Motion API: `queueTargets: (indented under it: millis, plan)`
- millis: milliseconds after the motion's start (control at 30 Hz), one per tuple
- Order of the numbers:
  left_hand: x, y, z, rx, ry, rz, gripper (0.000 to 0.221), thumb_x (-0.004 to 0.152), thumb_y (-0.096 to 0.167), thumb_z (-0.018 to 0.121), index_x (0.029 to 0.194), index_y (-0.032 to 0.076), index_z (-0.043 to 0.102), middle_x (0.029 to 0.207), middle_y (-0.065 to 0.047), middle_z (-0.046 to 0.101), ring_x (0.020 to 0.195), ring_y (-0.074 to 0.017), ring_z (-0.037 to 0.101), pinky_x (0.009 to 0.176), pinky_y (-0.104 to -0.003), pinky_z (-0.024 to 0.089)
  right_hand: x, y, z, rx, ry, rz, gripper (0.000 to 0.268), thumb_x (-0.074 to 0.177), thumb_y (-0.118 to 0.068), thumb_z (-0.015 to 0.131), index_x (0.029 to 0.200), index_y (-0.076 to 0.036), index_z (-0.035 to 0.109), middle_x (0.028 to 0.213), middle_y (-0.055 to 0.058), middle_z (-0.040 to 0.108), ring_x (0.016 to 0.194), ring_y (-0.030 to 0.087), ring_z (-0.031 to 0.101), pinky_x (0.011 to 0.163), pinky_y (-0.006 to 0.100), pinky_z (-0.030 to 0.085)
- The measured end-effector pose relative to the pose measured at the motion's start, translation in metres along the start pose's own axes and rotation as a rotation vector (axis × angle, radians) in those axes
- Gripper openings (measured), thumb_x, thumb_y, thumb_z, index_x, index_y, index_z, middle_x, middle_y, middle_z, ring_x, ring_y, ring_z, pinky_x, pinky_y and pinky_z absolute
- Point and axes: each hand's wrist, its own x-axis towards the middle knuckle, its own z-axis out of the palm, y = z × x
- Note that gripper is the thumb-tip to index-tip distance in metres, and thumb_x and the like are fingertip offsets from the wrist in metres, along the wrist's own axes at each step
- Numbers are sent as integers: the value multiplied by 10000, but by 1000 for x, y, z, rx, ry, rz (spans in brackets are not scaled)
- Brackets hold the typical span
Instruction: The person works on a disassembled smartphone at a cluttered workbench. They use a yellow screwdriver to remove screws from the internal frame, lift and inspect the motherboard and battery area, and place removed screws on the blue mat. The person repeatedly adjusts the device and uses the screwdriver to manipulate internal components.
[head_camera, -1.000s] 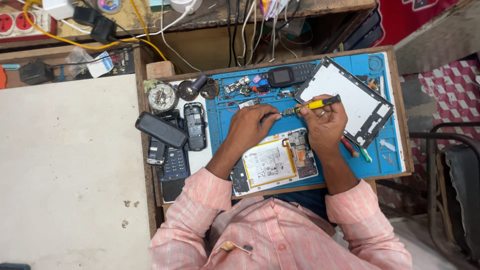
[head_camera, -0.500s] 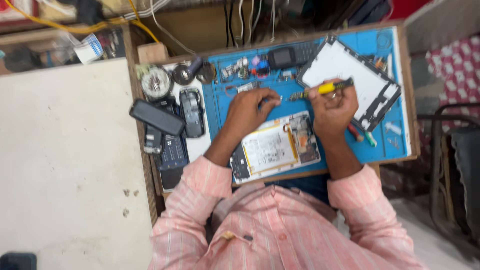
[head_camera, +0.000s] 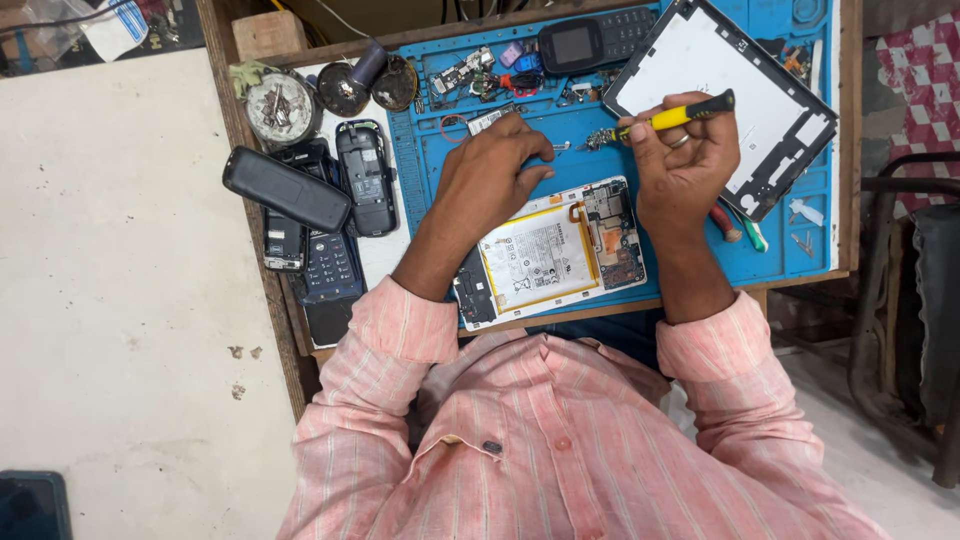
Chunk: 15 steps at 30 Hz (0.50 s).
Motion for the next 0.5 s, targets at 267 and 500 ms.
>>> queueTargets:
  millis: [267,500]
  plan:
    - [1,-6,-17,-79,11,-4,250,774,105,831,1002,53,741,961,-97,689,708,-211,682,654,-352,543,-1,0,5,-90,-66,-81,299,1097,147,646,1321,28,487,1164,184,685,1104,230,735,945,284,627]
    - [1,-16,-25,-73,136,-10,125,890,67,775,1012,79,750,931,-66,716,695,-186,691,634,-332,534,-5,-5,9,-97,-160,-66,296,1074,125,684,1289,39,500,1158,189,685,1096,232,742,929,284,626]
